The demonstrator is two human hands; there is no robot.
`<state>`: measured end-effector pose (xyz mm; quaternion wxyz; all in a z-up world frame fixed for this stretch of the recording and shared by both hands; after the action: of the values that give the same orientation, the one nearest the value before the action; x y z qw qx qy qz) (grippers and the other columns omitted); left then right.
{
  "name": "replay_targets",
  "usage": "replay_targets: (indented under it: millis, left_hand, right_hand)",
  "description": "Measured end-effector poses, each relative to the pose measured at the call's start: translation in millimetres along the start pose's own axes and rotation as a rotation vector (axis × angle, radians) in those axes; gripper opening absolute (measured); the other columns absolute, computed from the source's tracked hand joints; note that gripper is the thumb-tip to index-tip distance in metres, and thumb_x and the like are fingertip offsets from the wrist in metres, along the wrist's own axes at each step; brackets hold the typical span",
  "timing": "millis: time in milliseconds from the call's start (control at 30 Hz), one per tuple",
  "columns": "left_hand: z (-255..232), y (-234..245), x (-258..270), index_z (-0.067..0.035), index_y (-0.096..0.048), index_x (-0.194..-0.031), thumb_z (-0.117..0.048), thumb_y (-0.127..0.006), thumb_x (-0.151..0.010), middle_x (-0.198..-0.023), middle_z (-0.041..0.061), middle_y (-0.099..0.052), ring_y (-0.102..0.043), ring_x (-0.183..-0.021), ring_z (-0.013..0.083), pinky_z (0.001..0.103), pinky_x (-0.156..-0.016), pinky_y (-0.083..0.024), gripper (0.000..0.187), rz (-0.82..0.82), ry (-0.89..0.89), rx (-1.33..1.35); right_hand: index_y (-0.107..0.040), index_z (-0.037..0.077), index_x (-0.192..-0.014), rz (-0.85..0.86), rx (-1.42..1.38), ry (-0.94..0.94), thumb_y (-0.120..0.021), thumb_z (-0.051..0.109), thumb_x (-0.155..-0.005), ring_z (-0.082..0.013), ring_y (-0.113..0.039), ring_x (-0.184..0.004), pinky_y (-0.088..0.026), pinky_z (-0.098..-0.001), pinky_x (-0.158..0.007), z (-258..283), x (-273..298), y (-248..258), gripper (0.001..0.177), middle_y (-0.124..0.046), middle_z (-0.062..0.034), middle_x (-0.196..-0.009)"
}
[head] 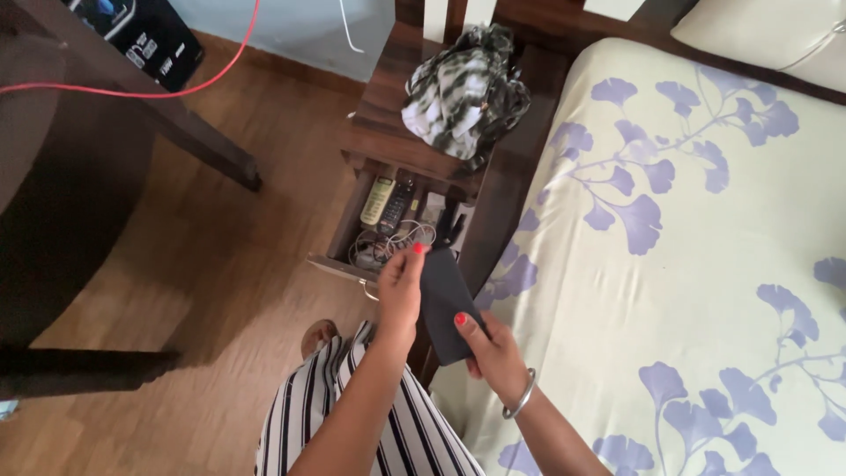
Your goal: The person gathers remote controls, power adapters, and cables from a bed, untangles and coils the cables, and places them into an open nightstand drawer. They handle each item one at a time, arranging them inside the drawer.
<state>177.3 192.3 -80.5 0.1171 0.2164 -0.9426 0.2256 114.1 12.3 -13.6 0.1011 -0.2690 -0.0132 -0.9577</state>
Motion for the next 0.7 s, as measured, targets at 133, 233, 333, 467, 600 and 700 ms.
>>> replay_targets:
  millis: [133, 233, 333, 467, 600, 700]
  left_hand:
    - [-20, -10, 10, -0.008, -0.064, -0.125, -0.032, -0.058, -0.101, -0.108, -0.006, -0.071, -0.063, -0.097, 0.0009, 0.02, -0.086, -0.049, 0.035, -0.021, 0.025, 0.13]
    - [-24, -22, 23, -0.003, -0.061, -0.129, -0.029, -0.059, -0.102, -0.109, 0.002, -0.071, -0.066, -0.091, 0.0062, 0.024, -0.079, -0.054, 0.038, 0.014, 0.099, 0.176]
    - [-2, -14, 22, 0.0, -0.061, -0.129, -0.021, -0.063, -0.103, -0.106, 0.008, -0.07, -0.064, -0.086, 0.0108, 0.026, -0.071, -0.054, 0.034, 0.093, 0.098, 0.188]
    - [28, 5, 18, -0.008, -0.057, -0.128, -0.012, -0.064, -0.092, -0.109, 0.002, -0.072, -0.073, -0.088, 0.0129, 0.028, -0.078, -0.064, 0.037, 0.177, 0.221, 0.213]
    - [45, 57, 14, -0.005, -0.061, -0.123, -0.008, -0.073, -0.085, -0.094, 0.007, -0.075, -0.073, -0.075, 0.0141, 0.027, -0.067, -0.059, 0.04, 0.069, 0.333, -0.022]
    - [32, 77, 5, -0.004, -0.063, -0.12, -0.013, -0.079, -0.086, -0.087, 0.007, -0.072, -0.067, -0.068, 0.012, 0.024, -0.06, -0.053, 0.038, -0.032, 0.321, -0.113]
  right_hand:
    - [-0.07, 0.001, -0.106, -0.131, -0.089, 0.013, -0.061, 0.042, -0.096, -0.0082, -0.041, -0.037, -0.031, -0.0256, -0.034, 3, -17, -4, 0.043, -0.053, -0.0015, -0.06]
    - [-0.066, -0.002, -0.102, -0.213, -0.059, 0.088, -0.061, 0.042, -0.099, -0.0088, -0.046, -0.038, -0.036, -0.026, -0.035, 11, -41, -13, 0.044, -0.052, -0.0036, -0.059]
    - [-0.063, -0.001, -0.101, -0.25, -0.032, 0.204, -0.06, 0.043, -0.098, -0.0086, -0.047, -0.037, -0.037, -0.0259, -0.033, 33, -57, -22, 0.044, -0.056, -0.0047, -0.058]
    - [-0.065, 0.0, -0.105, -0.298, 0.165, 0.233, -0.061, 0.041, -0.1, -0.0175, -0.055, -0.046, -0.044, -0.032, -0.041, 43, -97, -6, 0.042, -0.063, -0.008, -0.065]
    - [-0.064, 0.006, -0.111, -0.266, 0.893, 0.46, -0.064, 0.039, -0.1, -0.0369, -0.07, -0.085, -0.054, -0.0454, -0.072, 77, -133, -13, 0.035, -0.072, -0.0171, -0.093]
    - [-0.063, 0.009, -0.114, -0.117, 1.233, 0.303, -0.061, 0.039, -0.098, -0.0374, -0.069, -0.1, -0.053, -0.0493, -0.082, 49, -177, -30, 0.033, -0.072, -0.0148, -0.108]
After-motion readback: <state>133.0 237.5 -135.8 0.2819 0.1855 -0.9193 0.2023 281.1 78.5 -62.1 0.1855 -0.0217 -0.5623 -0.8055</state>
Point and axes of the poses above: each hand's wrist, its own x-axis away from the middle knuckle, its own y-axis out of the back of the hand, z = x × y, the point moved 10 cm from there along -x, towards the middle knuckle
